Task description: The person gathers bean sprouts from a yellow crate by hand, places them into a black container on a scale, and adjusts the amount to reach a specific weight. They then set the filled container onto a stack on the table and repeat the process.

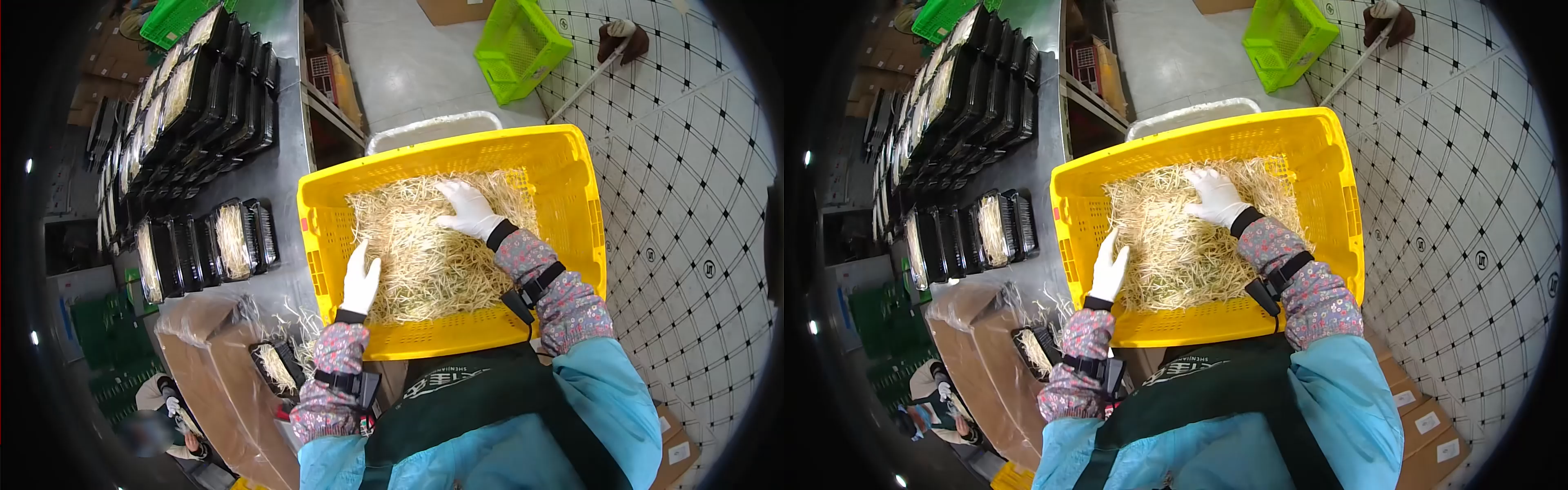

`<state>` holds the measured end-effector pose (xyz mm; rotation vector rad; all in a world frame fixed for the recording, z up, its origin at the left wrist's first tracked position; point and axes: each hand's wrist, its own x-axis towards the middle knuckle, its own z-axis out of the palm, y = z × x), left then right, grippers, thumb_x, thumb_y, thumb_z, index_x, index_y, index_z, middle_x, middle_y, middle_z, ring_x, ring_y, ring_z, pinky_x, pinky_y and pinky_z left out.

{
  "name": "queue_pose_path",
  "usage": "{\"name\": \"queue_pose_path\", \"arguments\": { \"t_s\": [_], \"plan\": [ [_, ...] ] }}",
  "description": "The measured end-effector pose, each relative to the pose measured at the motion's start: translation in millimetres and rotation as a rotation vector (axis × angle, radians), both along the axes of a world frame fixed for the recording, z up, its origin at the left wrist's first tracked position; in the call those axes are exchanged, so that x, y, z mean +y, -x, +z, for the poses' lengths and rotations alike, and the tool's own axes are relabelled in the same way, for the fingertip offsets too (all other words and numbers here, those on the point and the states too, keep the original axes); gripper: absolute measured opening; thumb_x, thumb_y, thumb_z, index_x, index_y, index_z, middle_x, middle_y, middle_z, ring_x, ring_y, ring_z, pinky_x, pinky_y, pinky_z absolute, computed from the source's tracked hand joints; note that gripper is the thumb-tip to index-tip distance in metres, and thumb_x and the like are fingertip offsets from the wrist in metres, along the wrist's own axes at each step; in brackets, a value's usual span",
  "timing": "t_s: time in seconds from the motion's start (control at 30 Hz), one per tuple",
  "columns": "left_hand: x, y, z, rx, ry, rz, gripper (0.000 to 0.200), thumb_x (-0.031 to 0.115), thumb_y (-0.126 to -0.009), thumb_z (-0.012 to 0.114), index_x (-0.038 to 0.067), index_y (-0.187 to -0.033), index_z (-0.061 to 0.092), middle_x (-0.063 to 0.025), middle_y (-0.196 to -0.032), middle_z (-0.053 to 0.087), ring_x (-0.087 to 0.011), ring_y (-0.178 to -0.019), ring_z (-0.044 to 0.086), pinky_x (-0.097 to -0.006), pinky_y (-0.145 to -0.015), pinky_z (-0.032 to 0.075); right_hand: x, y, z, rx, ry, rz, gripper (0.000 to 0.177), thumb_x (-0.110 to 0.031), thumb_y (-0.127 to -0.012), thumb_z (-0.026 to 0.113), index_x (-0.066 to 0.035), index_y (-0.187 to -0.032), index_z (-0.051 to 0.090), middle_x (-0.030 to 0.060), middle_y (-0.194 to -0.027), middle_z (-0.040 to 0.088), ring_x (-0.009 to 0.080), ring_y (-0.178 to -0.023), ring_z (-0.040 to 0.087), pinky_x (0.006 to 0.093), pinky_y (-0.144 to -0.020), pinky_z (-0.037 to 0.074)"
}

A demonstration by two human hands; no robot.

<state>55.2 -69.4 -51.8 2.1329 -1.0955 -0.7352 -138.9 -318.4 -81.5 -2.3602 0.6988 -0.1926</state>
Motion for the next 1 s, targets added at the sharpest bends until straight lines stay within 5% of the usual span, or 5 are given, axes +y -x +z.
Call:
{"name": "queue_pose_path", "arguments": {
  "t_s": [0.3,0.53,0.6,0.77,1.0],
  "plan": [
    [34.4,32.1,-5.4,-0.23,-0.405,-0.716,0.065,0.031,-0.087,0.061,0.012,-0.146,0.04,-0.0154,-0.144,0.047,-0.0398,-0.134,0.039,-0.055,-0.112,0.028,110.6,69.8,-1.5,0.292,-0.179,0.581,0.073,-0.036,-0.08,0.071,-0.024,-0.146,0.042,0.0171,-0.149,0.036,0.0375,-0.128,0.046,0.0478,-0.1,0.046],
    [-24.6,-16.3,-5.0,0.04,-0.288,-0.321,0.039,0.025,-0.092,0.061,0.005,-0.126,0.062,-0.0177,-0.125,0.063,-0.0308,-0.121,0.058,-0.0366,-0.105,0.043,36.2,11.1,7.0,0.071,-0.31,0.148,0.035,-0.028,-0.09,0.063,-0.01,-0.119,0.065,0.0142,-0.115,0.066,0.0322,-0.105,0.063,0.0387,-0.092,0.05],
    [-52.5,-19.3,-32.7,-0.317,0.088,-0.293,0.051,0.023,-0.09,0.063,0.006,-0.136,0.051,-0.0192,-0.132,0.058,-0.0359,-0.128,0.049,-0.0419,-0.109,0.038,37.6,-15.2,-19.1,-0.073,-0.064,0.066,0.043,-0.028,-0.087,0.061,-0.01,-0.127,0.058,0.0136,-0.125,0.059,0.0344,-0.115,0.056,0.044,-0.09,0.051],
    [-11.4,7.9,-35.2,-0.25,-0.391,-0.619,0.055,0.039,-0.091,0.059,0.012,-0.138,0.051,-0.0157,-0.133,0.057,-0.0385,-0.13,0.046,-0.0489,-0.108,0.036,90.4,13.3,0.9,0.292,-0.1,0.54,0.064,-0.038,-0.085,0.062,-0.016,-0.143,0.046,0.0173,-0.153,0.032,0.0404,-0.141,0.029,0.0515,-0.105,0.043],
    [-35.1,-20.0,13.0,0.119,-0.363,-0.329,0.041,0.029,-0.093,0.062,0.006,-0.128,0.062,-0.0175,-0.124,0.064,-0.0295,-0.119,0.059,-0.0361,-0.104,0.044,23.1,9.2,11.6,0.097,-0.413,0.142,0.04,-0.032,-0.091,0.059,-0.014,-0.126,0.064,0.0146,-0.12,0.066,0.0315,-0.109,0.063,0.0397,-0.096,0.049]
  ]
}}
